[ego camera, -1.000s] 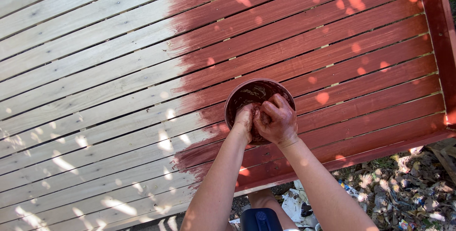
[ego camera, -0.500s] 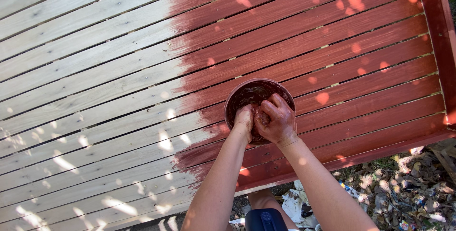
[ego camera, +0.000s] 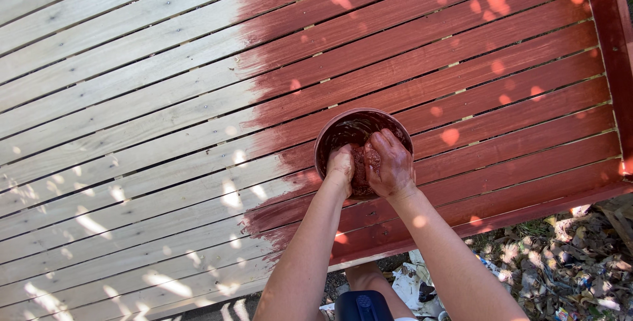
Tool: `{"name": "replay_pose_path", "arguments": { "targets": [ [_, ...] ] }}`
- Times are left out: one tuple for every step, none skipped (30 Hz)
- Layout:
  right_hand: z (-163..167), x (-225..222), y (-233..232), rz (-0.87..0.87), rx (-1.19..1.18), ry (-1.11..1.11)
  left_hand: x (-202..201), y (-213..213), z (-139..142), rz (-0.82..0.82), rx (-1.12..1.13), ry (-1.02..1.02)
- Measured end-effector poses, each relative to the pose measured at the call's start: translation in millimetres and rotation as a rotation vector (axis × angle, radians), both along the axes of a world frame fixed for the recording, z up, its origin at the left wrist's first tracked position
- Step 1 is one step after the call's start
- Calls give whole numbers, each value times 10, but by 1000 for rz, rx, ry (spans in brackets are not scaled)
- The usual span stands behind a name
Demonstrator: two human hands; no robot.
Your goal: The person applies reddish-brown wood stain to a slatted wooden bed frame lying outdoors, rubbing the stain into the boards by hand with a dark absorbent pad. They work across already-coated sections, then dip the pad into a bowl of stain and continue coating the bare unpainted half of the frame, including the edges.
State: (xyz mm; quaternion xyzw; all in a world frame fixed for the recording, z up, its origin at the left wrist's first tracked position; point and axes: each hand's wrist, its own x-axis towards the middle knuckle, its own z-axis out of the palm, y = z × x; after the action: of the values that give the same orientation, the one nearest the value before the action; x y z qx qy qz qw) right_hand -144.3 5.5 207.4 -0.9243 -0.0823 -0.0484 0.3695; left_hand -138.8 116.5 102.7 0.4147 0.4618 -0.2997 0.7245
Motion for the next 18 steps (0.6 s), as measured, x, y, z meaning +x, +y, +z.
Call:
{"name": "replay_pose_path", "arguments": {
  "targets": [
    [0,0,-1,-4,0,-1,7,-2,13,-11,14,-6],
    [-2,0,0,-8,1,-1,14,-2,27,-22,27,-11],
    [-3,1,-1,-5,1,7,20,-3,41,-26,40,9],
    [-5,1,-3,-2,1,14,24,-6,54,-30,51,29],
    [-8,2,-5,2,0,22,27,-10,66,-34,63,50],
    [-11,2,-7,-2,0,25,25,-15,77,-55,109,20],
    [-16,2,-10,-6,0,27,17,-22,77,-76,156,-11],
    [-21,3,-12,-10,0,27,12,-28,77,-97,203,-43],
    [-27,3,-15,-10,-1,28,7,-34,77,-102,221,-59],
    [-33,2,-17,-9,-1,29,4,-38,77,-108,239,-74],
    [-39,1,-17,-9,-1,32,2,-40,79,-113,257,-87],
    [-44,0,-15,-14,-1,30,5,-37,83,-114,251,-80],
    [-49,0,-10,-20,-1,26,14,-33,94,-116,245,-75],
    [-53,1,-4,-25,-1,22,25,-30,110,-118,239,-70],
    [-55,2,6,-36,-7,18,38,-24,126,-136,241,-66],
    [-56,5,18,-47,-15,14,53,-20,149,-154,241,-62],
    [-55,7,31,-56,-22,9,66,-14,177,-171,242,-58],
    [-51,12,39,-57,-22,-4,81,-14,207,-139,226,-88]
  ]
}}
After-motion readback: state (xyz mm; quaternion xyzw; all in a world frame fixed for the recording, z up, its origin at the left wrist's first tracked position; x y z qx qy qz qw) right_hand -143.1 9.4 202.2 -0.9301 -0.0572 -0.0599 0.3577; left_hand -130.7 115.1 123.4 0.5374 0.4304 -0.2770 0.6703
